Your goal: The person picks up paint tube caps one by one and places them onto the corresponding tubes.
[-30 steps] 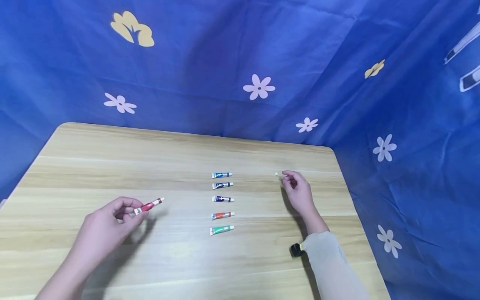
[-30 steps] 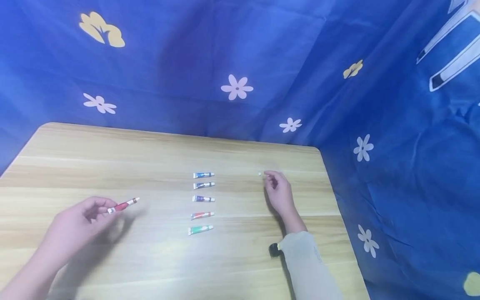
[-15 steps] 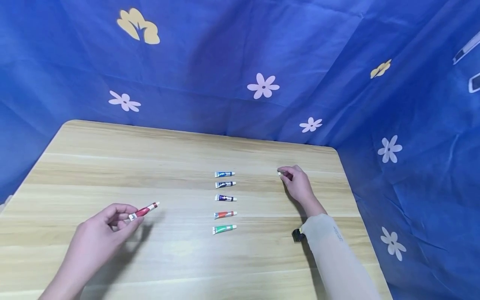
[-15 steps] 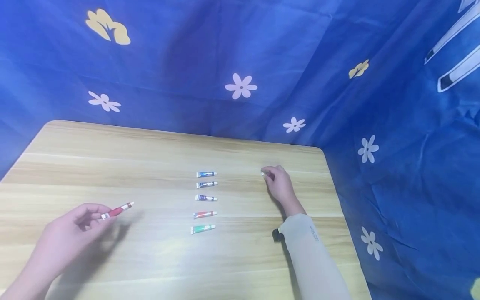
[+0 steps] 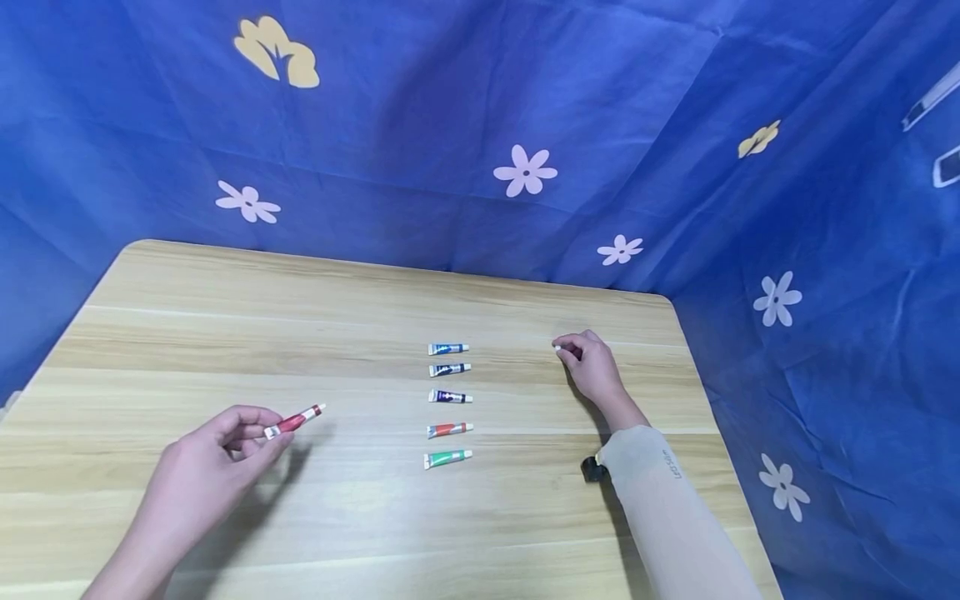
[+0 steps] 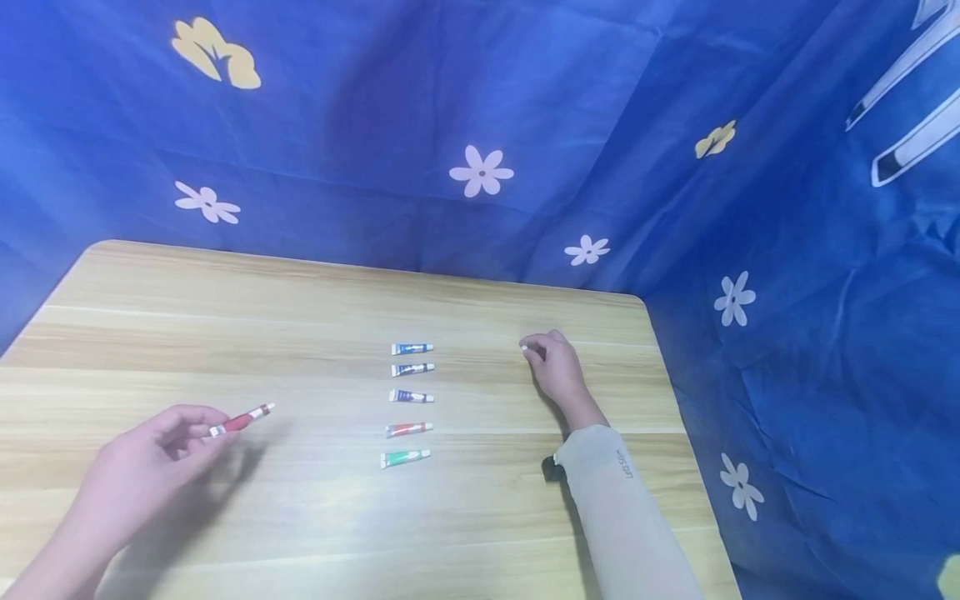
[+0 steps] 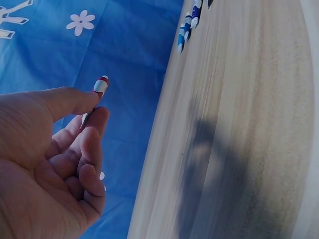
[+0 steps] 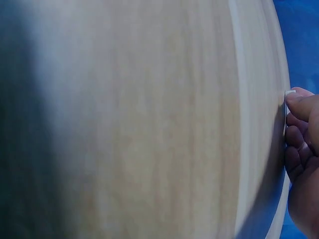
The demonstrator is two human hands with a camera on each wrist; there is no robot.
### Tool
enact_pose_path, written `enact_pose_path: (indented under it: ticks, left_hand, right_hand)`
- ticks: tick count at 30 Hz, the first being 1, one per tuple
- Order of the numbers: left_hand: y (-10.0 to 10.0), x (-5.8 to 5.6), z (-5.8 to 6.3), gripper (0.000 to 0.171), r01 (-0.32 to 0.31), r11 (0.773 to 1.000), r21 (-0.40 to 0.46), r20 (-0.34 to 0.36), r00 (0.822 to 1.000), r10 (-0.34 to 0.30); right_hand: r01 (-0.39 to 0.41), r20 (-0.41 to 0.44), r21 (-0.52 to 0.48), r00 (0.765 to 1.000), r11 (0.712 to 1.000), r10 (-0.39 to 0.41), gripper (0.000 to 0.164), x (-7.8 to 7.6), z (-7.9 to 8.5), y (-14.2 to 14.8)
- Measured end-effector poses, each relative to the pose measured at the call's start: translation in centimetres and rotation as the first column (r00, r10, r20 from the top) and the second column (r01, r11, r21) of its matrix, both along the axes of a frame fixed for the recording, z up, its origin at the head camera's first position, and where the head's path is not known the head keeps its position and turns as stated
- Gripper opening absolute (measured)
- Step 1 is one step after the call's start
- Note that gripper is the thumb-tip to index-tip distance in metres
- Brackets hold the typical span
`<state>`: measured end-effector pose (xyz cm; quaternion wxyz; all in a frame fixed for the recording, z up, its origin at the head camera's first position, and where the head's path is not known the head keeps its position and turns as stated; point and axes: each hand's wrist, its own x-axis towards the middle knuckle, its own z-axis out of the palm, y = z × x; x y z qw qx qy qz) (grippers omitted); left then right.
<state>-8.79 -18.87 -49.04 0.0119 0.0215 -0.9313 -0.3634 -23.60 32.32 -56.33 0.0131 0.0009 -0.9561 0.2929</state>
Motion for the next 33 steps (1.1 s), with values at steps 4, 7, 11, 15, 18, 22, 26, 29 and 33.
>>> enact_pose_path:
  ticks: [4, 7, 11, 15, 18, 22, 26, 29, 33]
  left_hand:
    - [0.2, 0.1, 0.0, 0.021, 0.0, 1.0, 0.004, 0.003, 1.0, 0.0]
    - [0.3, 0.1, 0.0, 0.022, -0.001, 1.0, 0.003, 0.014, 1.0, 0.0]
    - [0.4, 0.2, -0.1, 0.023, 0.003, 1.0, 0.006, 0.028, 1.0, -0.003]
    - [0.2, 0.2, -0.2, 0.023, -0.001, 1.0, 0.008, 0.033, 0.999, 0.001]
    - [0.0, 0.3, -0.2, 0.023, -0.009, 1.0, 0.011, 0.033, 0.999, 0.009]
    - [-0.3, 0.2, -0.3, 0.023, -0.015, 1.0, 0.024, 0.049, 0.999, 0.013]
    - [-0.4, 0.2, -0.4, 0.024, -0.015, 0.999, 0.031, 0.063, 0.998, 0.013]
    - [-0.4, 0.1, -0.4, 0.023, -0.01, 0.999, 0.035, 0.051, 0.999, 0.008]
    - [-0.3, -0.1, -0.5, 0.023, 0.007, 0.999, 0.04, 0.039, 0.999, -0.009]
  right_hand:
    - [0.01, -0.008, -0.029, 1.0, 1.0, -0.01, 0.015, 0.1, 0.1, -0.1]
    - [0.035, 0.0, -0.081, 0.999, 0.996, -0.035, 0.015, 0.4, 0.2, -0.2]
    - [0.102, 0.054, -0.237, 0.994, 0.966, -0.092, 0.016, 0.9, 0.4, -0.4]
    - [0.181, 0.133, -0.444, 0.982, 0.878, -0.135, 0.017, 1.5, 0.8, -0.8]
    - [0.2, 0.159, -0.602, 0.979, 0.773, -0.13, 0.021, 2.0, 1.2, -1.3]
    - [0.158, 0.133, -0.764, 0.987, 0.625, -0.086, 0.031, 2.9, 1.8, -2.4]
    - [0.104, 0.094, -0.877, 0.995, 0.468, -0.045, 0.027, 4.0, 2.1, -3.4]
    - [0.09, 0.086, -0.941, 0.996, 0.327, -0.027, 0.012, 4.9, 2.3, -4.0]
    - [0.095, 0.1, -0.985, 0.995, 0.141, 0.027, 0.023, 6.3, 2.7, -4.5]
